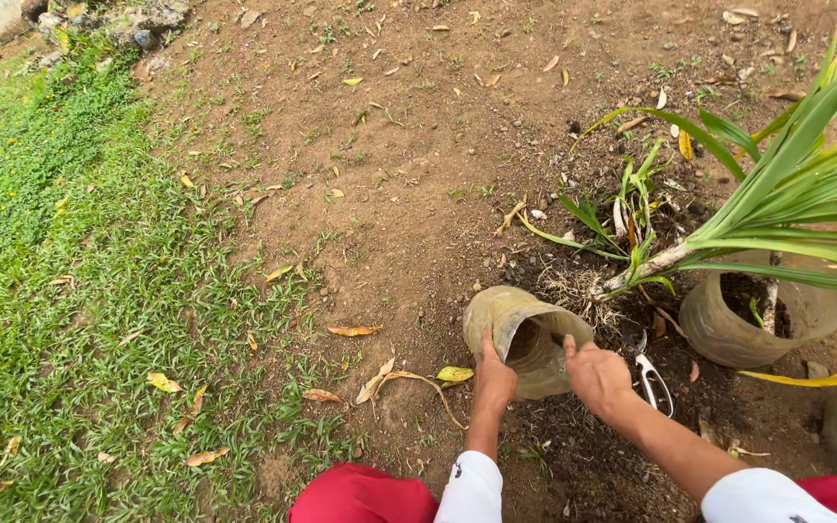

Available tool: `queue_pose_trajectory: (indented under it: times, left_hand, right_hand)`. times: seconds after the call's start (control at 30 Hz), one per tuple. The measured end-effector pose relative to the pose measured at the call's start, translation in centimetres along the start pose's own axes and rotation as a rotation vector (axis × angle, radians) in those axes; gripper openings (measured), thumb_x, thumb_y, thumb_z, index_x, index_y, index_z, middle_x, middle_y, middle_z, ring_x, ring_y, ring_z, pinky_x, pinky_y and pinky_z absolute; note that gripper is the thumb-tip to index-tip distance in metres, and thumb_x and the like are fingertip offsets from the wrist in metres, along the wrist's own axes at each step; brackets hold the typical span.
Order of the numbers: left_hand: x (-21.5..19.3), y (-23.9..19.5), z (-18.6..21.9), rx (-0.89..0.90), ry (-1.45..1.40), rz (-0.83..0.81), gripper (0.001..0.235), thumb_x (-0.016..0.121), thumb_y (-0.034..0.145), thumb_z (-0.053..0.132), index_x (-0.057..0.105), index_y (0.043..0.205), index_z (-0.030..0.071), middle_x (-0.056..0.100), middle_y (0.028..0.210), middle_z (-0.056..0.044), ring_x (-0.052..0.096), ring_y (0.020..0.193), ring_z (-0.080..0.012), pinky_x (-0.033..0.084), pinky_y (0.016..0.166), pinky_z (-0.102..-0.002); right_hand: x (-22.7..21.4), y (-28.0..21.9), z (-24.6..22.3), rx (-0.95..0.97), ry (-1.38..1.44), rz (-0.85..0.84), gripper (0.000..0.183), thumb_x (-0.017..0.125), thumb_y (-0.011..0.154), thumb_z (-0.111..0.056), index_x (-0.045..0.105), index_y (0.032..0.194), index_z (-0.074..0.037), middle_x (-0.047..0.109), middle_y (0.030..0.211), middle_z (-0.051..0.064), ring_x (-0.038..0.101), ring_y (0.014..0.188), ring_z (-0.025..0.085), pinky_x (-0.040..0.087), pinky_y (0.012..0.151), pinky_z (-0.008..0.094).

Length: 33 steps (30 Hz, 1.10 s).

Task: The person cuts open a plastic container using shears and removes a plant by its roots from the container.

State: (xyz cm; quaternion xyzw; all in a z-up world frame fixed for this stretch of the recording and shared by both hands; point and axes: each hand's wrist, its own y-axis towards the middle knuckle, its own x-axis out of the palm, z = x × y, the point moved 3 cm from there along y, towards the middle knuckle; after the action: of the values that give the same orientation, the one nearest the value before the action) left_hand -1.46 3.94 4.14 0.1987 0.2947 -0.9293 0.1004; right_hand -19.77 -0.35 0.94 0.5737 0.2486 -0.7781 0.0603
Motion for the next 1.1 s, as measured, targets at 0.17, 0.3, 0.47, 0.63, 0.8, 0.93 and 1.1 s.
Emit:
queue_pose_trajectory:
  times: [0.17, 0.3, 0.47, 0.63, 0.8, 0.93, 1.1]
  left_hand:
    - [0.2, -0.1, -0.2, -0.055, 0.015, -0.056, 0.109, 0.042, 0.076, -0.019, 0.011, 0.164, 0.037, 0.011, 0.169, -0.022, 0.026, 0.152, -0.0390, 0.027, 0.125, -0.044]
    - [0.6, 1.4, -1.7, 0.082, -0.026, -0.014, 0.110, 0.043, 0.069, -0.022, 0.016, 0.161, 0.032, 0.019, 0.167, -0.020, 0.024, 0.154, -0.0364, 0.025, 0.126, -0.041]
    - [1.0, 3.4, -3.2, 0.078, 0.013, -0.028, 0.108, 0.043, 0.072, -0.019, 0.016, 0.163, 0.033, 0.024, 0.166, -0.021, 0.030, 0.152, -0.0376, 0.026, 0.125, -0.040]
    - [0.6, 3.1, -3.1, 0.123, -0.006, -0.026, 0.110, 0.043, 0.070, -0.020, 0.017, 0.163, 0.031, 0.027, 0.165, -0.022, 0.031, 0.152, -0.0373, 0.025, 0.126, -0.039]
    - [0.0, 1.1, -1.2, -0.028, -0.076, -0.111, 0.112, 0.036, 0.072, -0.023, 0.014, 0.162, 0.040, 0.016, 0.169, -0.015, 0.026, 0.153, -0.0349, 0.024, 0.126, -0.046]
    - [-0.3, 0.9, -1.0, -0.009, -0.056, -0.097, 0.114, 0.036, 0.071, -0.024, 0.013, 0.162, 0.039, 0.014, 0.170, -0.015, 0.026, 0.153, -0.0364, 0.024, 0.127, -0.046]
    - [0.2, 1.1, -1.6, 0.013, -0.018, -0.075, 0.116, 0.039, 0.070, -0.026, 0.014, 0.162, 0.041, 0.014, 0.169, -0.018, 0.023, 0.154, -0.0368, 0.021, 0.127, -0.045]
  right_hand:
    - [1.8, -0.1, -1.2, -0.045, 0.043, -0.173, 0.065, 0.042, 0.097, 0.000, 0.027, 0.160, -0.002, 0.073, 0.094, 0.013, 0.074, 0.080, 0.020, 0.063, 0.067, 0.031]
    - [0.3, 1.1, -0.4, -0.040, 0.314, -0.188, 0.037, 0.047, 0.102, -0.020, 0.059, 0.135, -0.013, 0.076, 0.105, 0.008, 0.074, 0.096, 0.024, 0.060, 0.081, 0.039]
    - [-0.5, 1.5, -0.3, 0.004, 0.255, -0.108, 0.035, 0.044, 0.104, -0.018, 0.058, 0.135, -0.008, 0.078, 0.100, 0.007, 0.076, 0.094, 0.024, 0.063, 0.078, 0.039]
    - [-0.2, 2.2, -1.6, -0.064, 0.227, -0.078, 0.028, 0.049, 0.096, -0.013, 0.073, 0.112, -0.013, 0.076, 0.102, 0.006, 0.074, 0.096, 0.022, 0.061, 0.082, 0.038]
    - [-0.5, 1.5, -1.4, -0.025, 0.181, -0.055, 0.037, 0.042, 0.103, -0.012, 0.055, 0.136, -0.004, 0.076, 0.094, 0.010, 0.077, 0.083, 0.023, 0.065, 0.067, 0.036]
    - [-0.1, 1.6, -2.5, -0.117, 0.270, -0.291, 0.031, 0.046, 0.104, -0.022, 0.067, 0.119, -0.004, 0.072, 0.096, 0.012, 0.076, 0.082, 0.021, 0.061, 0.066, 0.034]
    - [2.1, 2.7, -3.2, -0.096, 0.138, -0.047, 0.028, 0.045, 0.103, -0.013, 0.066, 0.120, -0.004, 0.077, 0.098, 0.011, 0.076, 0.086, 0.021, 0.062, 0.071, 0.034]
